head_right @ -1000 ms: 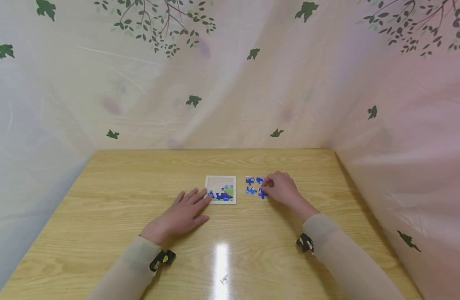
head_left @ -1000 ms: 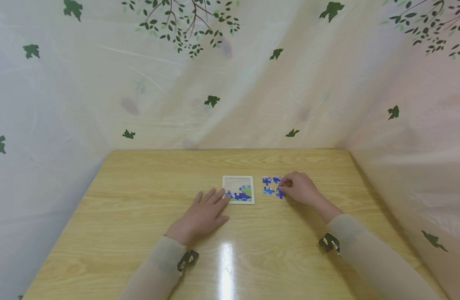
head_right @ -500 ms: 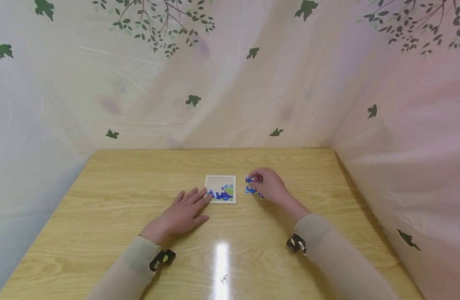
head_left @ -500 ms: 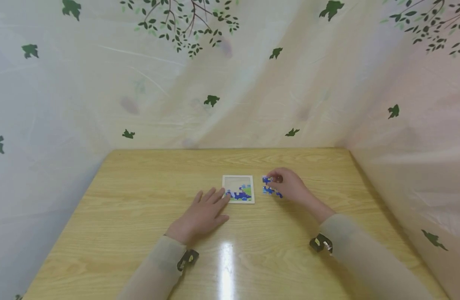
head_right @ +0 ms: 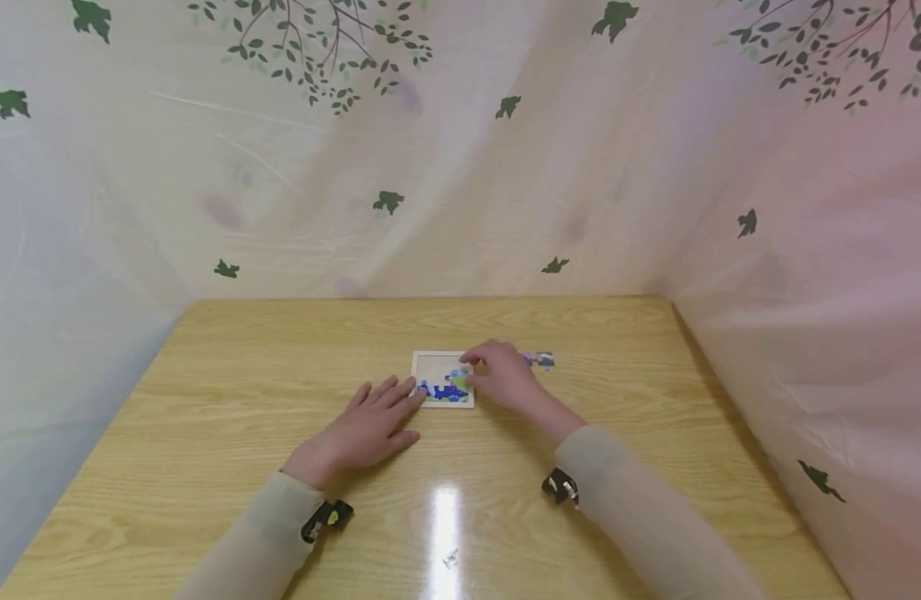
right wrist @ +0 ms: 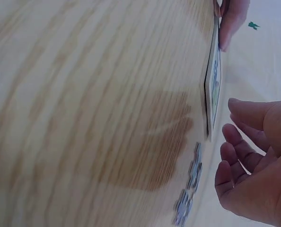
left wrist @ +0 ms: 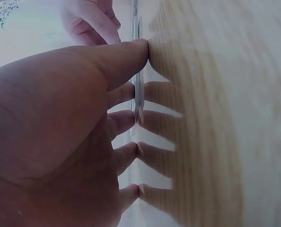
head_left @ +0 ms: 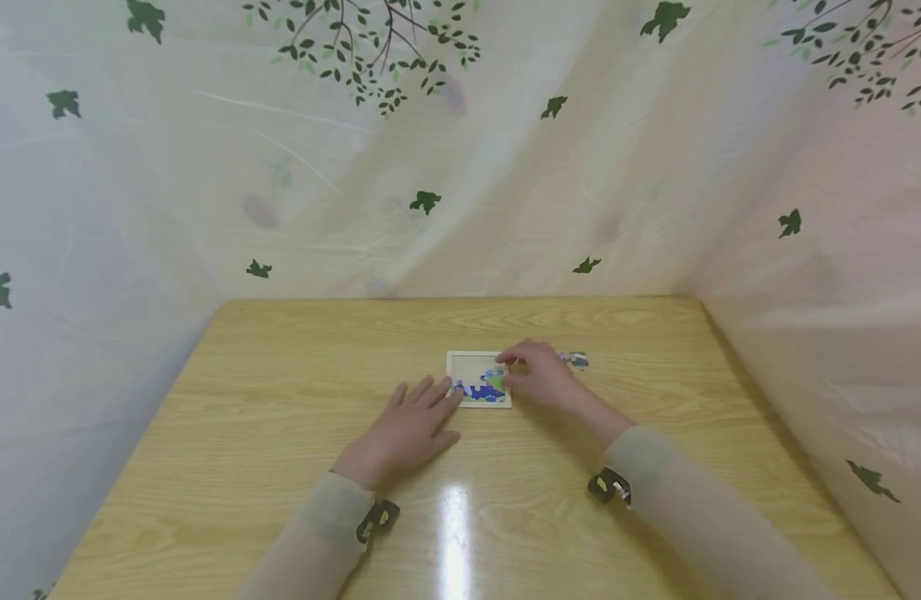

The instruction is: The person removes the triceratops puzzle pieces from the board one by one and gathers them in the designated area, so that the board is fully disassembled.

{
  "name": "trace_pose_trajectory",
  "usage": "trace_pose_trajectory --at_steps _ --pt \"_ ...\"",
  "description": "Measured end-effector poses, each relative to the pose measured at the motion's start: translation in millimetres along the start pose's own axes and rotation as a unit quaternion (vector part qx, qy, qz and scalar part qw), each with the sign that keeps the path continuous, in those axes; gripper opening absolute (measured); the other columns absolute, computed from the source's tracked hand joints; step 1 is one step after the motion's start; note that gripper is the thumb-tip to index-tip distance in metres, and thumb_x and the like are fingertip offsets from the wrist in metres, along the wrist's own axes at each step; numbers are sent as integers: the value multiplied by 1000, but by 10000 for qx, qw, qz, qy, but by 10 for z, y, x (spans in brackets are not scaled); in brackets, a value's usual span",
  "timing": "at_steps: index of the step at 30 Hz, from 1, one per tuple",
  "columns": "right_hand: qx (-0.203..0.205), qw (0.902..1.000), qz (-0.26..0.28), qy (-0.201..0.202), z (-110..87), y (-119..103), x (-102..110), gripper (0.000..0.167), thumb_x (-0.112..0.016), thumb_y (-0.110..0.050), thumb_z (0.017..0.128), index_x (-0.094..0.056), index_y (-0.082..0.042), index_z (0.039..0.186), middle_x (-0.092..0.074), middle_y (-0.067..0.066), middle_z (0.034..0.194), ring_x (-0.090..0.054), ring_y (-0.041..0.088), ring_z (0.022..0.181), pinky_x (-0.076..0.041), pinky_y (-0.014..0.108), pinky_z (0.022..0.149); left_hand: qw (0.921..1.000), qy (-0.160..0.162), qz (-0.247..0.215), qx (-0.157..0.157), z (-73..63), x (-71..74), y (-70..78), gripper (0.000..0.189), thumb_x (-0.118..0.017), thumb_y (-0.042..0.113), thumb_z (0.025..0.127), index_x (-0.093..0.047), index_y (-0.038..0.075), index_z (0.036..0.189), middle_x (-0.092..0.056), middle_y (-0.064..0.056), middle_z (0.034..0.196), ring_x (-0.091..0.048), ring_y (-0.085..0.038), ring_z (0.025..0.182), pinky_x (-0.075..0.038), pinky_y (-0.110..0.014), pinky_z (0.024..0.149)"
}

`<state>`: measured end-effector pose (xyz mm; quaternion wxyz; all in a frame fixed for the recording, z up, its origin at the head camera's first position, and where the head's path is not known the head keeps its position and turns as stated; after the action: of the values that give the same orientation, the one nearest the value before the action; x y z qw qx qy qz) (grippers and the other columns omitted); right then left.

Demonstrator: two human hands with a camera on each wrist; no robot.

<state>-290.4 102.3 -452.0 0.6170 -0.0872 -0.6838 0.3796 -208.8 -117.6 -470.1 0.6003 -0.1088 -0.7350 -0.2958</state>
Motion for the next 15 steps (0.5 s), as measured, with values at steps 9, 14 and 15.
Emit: trace_pose_trajectory --at_steps 9,14,15 --pt "-156 9987 -455 -192 61 -49 -132 34 -83 -15 99 -78 -10 133 -72 11 133 -62 34 122 -53 55 108 10000 11 -9 21 2 0 5 67 -52 45 117 -35 15 174 -25 -13 181 -18 -43 167 -9 -68 133" --pt "-148 9963 -808 -269 83 -56 -170 33 -83 -17 100 -79 -11 132 -72 12 134 -62 34 122 -53 54 109 10000 26 3 26 2 0 5 66 -52 45 117 -36 15 174 -26 -13 181 -18 -43 167 -10 -68 133" --pt "-122 9960 -843 -274 86 -64 -171 33 -83 -17 100 -79 -11 132 -72 12 133 -62 34 122 -53 54 108 10000 22 -2 28 3 2 5 67 -52 45 117 -36 15 174 -26 -13 181 -18 -42 167 -10 -68 133"
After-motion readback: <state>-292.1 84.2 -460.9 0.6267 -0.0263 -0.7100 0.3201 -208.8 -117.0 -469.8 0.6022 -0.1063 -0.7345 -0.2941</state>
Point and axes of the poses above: each hand's wrist, its own z-axis towards the middle knuckle, its own x-axis out of the back of the hand, y = z × x, the point moved 6 cm from there along z, towards the middle knuckle
